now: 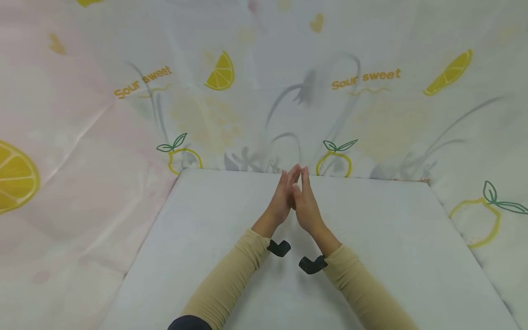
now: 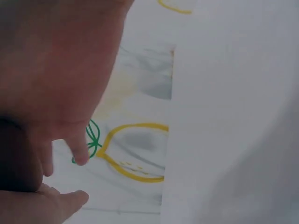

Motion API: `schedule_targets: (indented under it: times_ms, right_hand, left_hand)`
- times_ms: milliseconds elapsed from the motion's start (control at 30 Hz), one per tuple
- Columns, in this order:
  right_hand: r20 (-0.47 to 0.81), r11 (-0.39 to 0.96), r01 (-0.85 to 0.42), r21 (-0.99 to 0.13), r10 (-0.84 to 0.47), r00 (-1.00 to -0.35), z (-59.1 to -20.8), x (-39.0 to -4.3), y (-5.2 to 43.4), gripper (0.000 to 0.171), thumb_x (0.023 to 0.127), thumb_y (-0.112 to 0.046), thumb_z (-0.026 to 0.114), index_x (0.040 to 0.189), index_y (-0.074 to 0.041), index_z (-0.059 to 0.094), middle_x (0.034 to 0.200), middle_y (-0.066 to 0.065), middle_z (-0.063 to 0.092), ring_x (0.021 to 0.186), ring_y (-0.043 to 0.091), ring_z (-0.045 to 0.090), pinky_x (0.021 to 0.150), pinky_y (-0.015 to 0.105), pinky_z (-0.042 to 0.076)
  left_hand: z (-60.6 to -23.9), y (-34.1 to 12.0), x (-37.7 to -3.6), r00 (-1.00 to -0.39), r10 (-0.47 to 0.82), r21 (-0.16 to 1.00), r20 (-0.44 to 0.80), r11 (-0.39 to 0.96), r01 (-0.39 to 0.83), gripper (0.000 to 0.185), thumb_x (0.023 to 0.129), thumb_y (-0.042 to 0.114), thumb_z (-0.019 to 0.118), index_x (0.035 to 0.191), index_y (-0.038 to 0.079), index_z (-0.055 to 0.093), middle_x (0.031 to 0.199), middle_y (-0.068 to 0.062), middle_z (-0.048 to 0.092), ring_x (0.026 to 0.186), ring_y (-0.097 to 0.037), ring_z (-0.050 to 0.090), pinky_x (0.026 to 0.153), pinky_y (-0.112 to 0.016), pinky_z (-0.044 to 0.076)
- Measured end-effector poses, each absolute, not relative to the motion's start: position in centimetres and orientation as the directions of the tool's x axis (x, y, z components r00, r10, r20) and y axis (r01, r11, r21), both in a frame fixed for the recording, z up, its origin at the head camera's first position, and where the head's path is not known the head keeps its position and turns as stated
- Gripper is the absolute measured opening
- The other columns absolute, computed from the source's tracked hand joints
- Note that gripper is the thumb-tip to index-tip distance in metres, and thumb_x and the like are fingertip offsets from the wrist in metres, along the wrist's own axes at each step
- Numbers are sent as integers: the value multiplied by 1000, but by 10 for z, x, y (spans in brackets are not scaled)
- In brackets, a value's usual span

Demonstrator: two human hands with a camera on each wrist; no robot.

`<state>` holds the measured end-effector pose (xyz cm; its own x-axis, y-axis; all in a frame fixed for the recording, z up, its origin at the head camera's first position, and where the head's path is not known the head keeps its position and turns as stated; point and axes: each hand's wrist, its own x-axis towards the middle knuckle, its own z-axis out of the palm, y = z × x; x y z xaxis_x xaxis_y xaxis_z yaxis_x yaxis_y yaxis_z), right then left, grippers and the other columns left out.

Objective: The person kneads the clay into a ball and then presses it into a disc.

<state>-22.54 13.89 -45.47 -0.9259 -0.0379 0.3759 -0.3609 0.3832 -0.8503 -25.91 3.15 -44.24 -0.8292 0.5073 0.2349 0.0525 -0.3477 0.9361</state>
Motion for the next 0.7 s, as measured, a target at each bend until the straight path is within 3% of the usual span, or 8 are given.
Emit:
schedule_targets:
  times_ms: [167,233,333,467,533,600,700]
  right_hand:
    - [534,400,-512,-761,-62,-843,-449,-212,125,80,109,-55,28,162,-2,0,170,10,2,156,26,4,123,54,12]
    - [590,430,-549,-717,-45,-806,-444,-212,123,83,108,-59,26,162,-1,3,170,11,6,156,27,7,123,54,10]
    - [632,485,-558,-674,-13,-775,-436,-219,125,81,108,-57,24,162,0,7,170,11,10,156,27,11,124,53,9]
    - [605,493,-516,-701,28,-796,-429,-230,133,71,109,-44,30,163,-2,9,170,9,10,150,29,23,123,50,15]
    - [573,472,-488,-734,46,-818,-428,-235,138,70,108,-40,33,163,-3,8,170,8,9,140,33,33,120,49,21]
    - [544,452,-464,-762,56,-837,-427,-239,142,70,109,-39,34,163,-3,8,170,8,8,138,34,34,120,49,21]
    - [509,439,-436,-786,58,-859,-430,-243,147,71,109,-42,32,163,-3,7,170,8,7,148,31,26,122,47,18]
  left_hand:
    - [-448,38,-260,-868,464,949,178,-313,28,80,104,60,24,164,8,10,170,-5,11,156,-19,9,125,-45,12]
    - [-452,39,-260,-858,480,952,185,-304,35,83,103,62,27,164,8,9,171,-4,9,156,-20,8,125,-44,12]
    - [-459,38,-260,-822,529,956,210,-287,60,102,96,79,30,163,6,11,170,-7,11,156,-23,10,125,-44,11]
    - [-464,36,-256,-766,607,955,209,-294,28,121,82,93,28,163,4,13,170,-9,14,156,-24,10,125,-47,10]
    - [-463,35,-255,-743,636,954,209,-300,11,119,83,92,22,163,5,13,170,-9,14,156,-23,11,125,-48,10]
    - [-462,35,-254,-720,661,955,212,-295,9,117,85,91,18,163,5,11,170,-8,13,156,-22,10,125,-48,10]
    - [-458,34,-253,-689,685,957,235,-287,42,116,85,90,14,163,4,8,170,-10,12,156,-23,10,124,-48,12]
